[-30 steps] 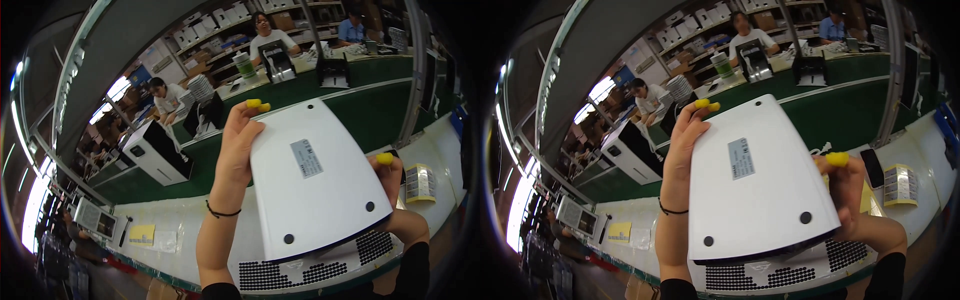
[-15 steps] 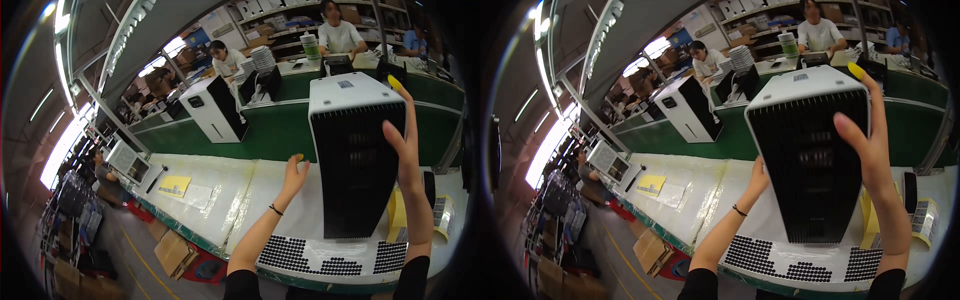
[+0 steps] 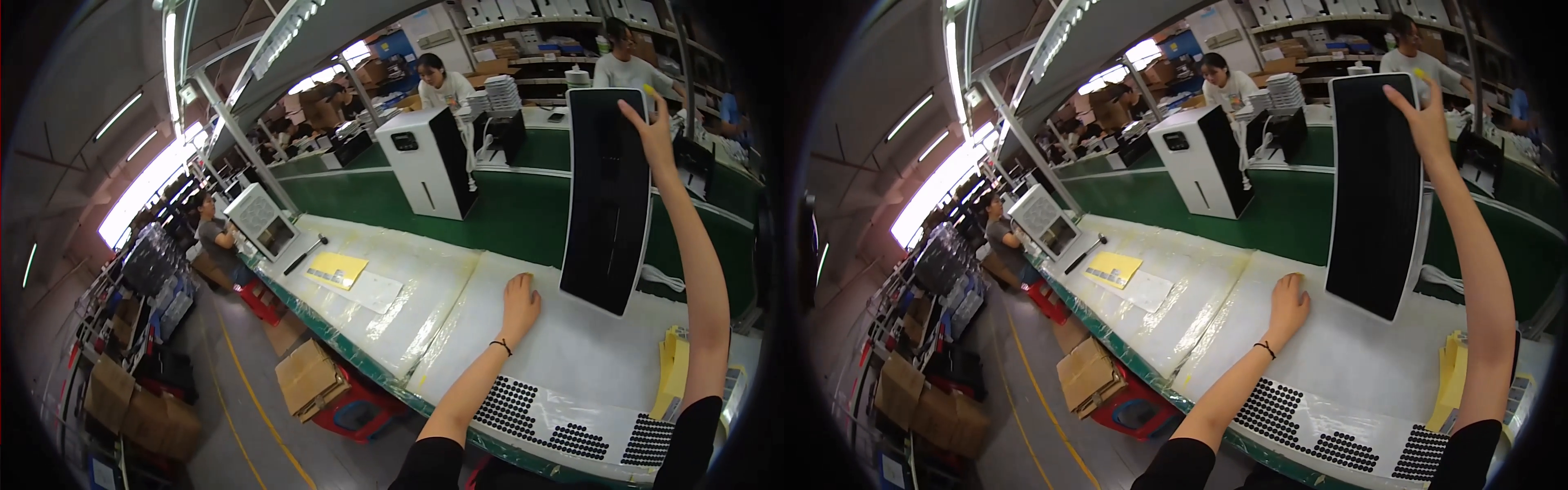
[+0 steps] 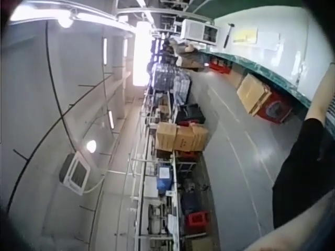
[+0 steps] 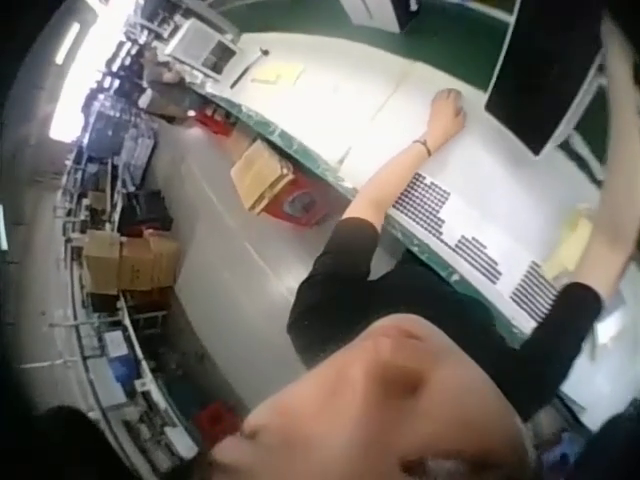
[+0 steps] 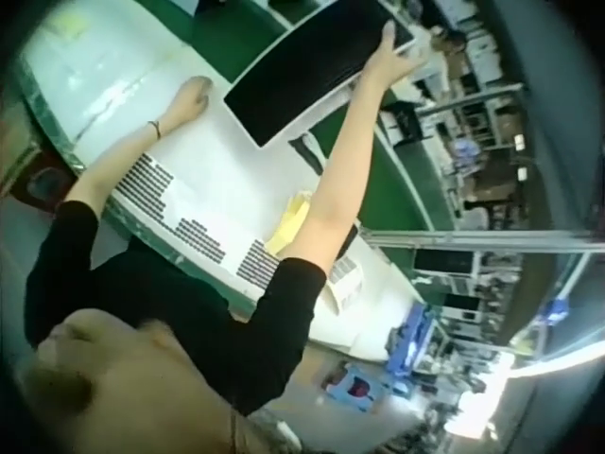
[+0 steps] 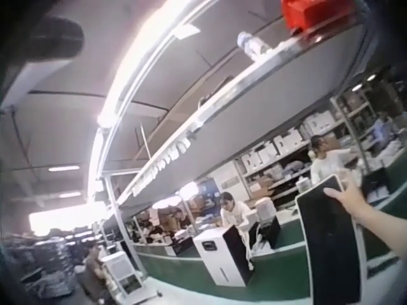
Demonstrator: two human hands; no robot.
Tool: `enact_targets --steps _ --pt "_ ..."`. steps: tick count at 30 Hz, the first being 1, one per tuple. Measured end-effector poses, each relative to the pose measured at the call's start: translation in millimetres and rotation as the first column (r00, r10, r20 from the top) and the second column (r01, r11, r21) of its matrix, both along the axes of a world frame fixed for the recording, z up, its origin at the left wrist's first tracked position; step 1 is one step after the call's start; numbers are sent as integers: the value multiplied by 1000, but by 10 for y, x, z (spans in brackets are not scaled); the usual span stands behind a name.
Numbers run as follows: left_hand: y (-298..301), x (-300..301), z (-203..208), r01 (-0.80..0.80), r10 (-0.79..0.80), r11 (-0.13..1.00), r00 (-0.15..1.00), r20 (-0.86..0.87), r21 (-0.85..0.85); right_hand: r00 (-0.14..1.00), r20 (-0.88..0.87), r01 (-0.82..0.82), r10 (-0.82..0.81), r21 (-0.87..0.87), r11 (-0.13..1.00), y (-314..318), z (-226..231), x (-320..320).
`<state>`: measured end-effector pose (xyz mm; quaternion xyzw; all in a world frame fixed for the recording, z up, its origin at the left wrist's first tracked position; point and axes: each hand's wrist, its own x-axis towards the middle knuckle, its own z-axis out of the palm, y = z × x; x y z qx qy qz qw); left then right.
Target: Applying labels and rubber feet to electronic device housings on a factory assembly line.
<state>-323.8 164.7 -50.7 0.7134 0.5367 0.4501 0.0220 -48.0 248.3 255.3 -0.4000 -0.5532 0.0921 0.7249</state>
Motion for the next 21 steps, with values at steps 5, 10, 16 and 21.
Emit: enact_targets --steps 5,10,16,21 --pt "-62 -11 77 46 -46 999 999 11 -26 956 158 261 -248 -69 963 -5 -188 28" --pt "-60 22 63 46 -45 999 999 15 -23 869 219 423 -444 136 896 267 -757 291" --pt "-72 12 136 65 -66 997 998 -17 -49 870 247 412 -426 108 905 158 -835 327" --pt "60 -40 81 77 -79 991 997 -6 -106 834 290 475 -470 58 878 -1 -876 235"
